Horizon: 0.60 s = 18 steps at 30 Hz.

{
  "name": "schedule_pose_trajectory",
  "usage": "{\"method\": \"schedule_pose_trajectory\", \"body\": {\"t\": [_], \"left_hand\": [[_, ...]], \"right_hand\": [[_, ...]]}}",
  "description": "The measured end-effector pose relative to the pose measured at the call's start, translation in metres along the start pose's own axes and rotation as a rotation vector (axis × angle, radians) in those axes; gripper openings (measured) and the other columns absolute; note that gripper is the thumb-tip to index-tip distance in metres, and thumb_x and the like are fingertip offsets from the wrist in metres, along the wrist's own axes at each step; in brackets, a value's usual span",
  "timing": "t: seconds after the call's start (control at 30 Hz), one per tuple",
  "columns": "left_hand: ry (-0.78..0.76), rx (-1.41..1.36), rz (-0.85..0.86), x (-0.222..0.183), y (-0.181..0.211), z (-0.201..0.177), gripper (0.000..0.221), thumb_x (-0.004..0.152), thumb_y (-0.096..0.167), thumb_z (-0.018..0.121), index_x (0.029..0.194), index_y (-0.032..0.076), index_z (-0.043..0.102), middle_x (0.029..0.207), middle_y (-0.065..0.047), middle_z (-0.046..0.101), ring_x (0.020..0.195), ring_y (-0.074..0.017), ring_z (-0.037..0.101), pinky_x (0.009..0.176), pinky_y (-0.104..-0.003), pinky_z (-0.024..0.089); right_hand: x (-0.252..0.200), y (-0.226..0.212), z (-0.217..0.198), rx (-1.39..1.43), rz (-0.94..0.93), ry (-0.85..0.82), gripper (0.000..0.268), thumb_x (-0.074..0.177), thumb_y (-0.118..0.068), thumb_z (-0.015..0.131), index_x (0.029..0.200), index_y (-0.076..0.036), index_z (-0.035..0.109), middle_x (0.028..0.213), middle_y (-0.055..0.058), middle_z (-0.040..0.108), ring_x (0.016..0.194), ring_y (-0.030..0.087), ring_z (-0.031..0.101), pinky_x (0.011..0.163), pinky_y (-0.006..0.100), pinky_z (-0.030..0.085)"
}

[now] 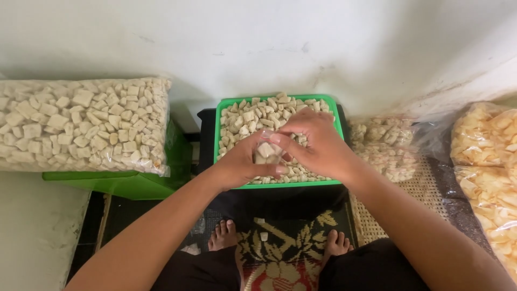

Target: Manually bagging small food pieces from a tray into small plastic bags.

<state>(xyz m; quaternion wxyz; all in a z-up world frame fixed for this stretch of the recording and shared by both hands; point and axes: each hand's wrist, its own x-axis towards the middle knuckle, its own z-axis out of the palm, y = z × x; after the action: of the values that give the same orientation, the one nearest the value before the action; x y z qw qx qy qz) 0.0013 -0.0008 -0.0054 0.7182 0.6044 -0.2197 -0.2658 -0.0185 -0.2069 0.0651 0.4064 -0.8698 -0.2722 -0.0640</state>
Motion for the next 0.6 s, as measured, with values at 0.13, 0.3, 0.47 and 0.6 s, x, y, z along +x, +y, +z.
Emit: {"method": "schedule_pose_trajectory", "body": {"t": [0.13,0.3,0.47,0.6], "left_hand": [[-0.002,-0.053,0.029,0.000,-0.001,-0.003,0.054,0.081,0.011,0.085,0.126,0.001,0.056,0.107,-0.014,0.072,0.090,-0.0224,0.074,0.078,-0.040,0.066],[-0.011,-0.067,0.028,-0.003,0.008,0.003,0.045,0.090,0.016,0.077,0.127,0.003,0.055,0.108,-0.016,0.071,0.095,-0.0240,0.074,0.080,-0.040,0.066],[0.068,0.138,0.036,-0.001,0.004,0.003,0.035,0.099,0.033,0.065,0.126,0.010,0.064,0.108,-0.008,0.072,0.096,-0.0177,0.072,0.083,-0.039,0.064],[0.171,0.267,0.071,-0.001,-0.007,-0.010,0.031,0.104,0.035,0.059,0.118,0.010,0.071,0.098,-0.007,0.070,0.093,-0.0151,0.067,0.083,-0.036,0.057]], "right_hand": [[-0.003,0.017,0.002,-0.048,-0.019,0.001,0.039,0.107,-0.029,0.050,0.078,-0.014,0.070,0.080,0.001,0.071,0.099,0.026,0.065,0.095,0.044,0.034],[0.000,0.004,-0.006,-0.006,-0.071,-0.041,0.033,0.104,-0.027,0.051,0.081,-0.014,0.072,0.088,-0.001,0.072,0.101,0.025,0.064,0.096,0.046,0.033],[0.002,0.019,0.001,0.087,-0.175,0.005,0.012,0.094,-0.007,0.067,0.093,-0.009,0.079,0.090,0.009,0.071,0.091,0.033,0.066,0.083,0.046,0.049],[0.004,0.025,0.003,0.096,-0.162,0.062,0.006,0.090,-0.008,0.073,0.094,-0.006,0.077,0.093,0.014,0.063,0.093,0.034,0.063,0.083,0.048,0.049]]}}
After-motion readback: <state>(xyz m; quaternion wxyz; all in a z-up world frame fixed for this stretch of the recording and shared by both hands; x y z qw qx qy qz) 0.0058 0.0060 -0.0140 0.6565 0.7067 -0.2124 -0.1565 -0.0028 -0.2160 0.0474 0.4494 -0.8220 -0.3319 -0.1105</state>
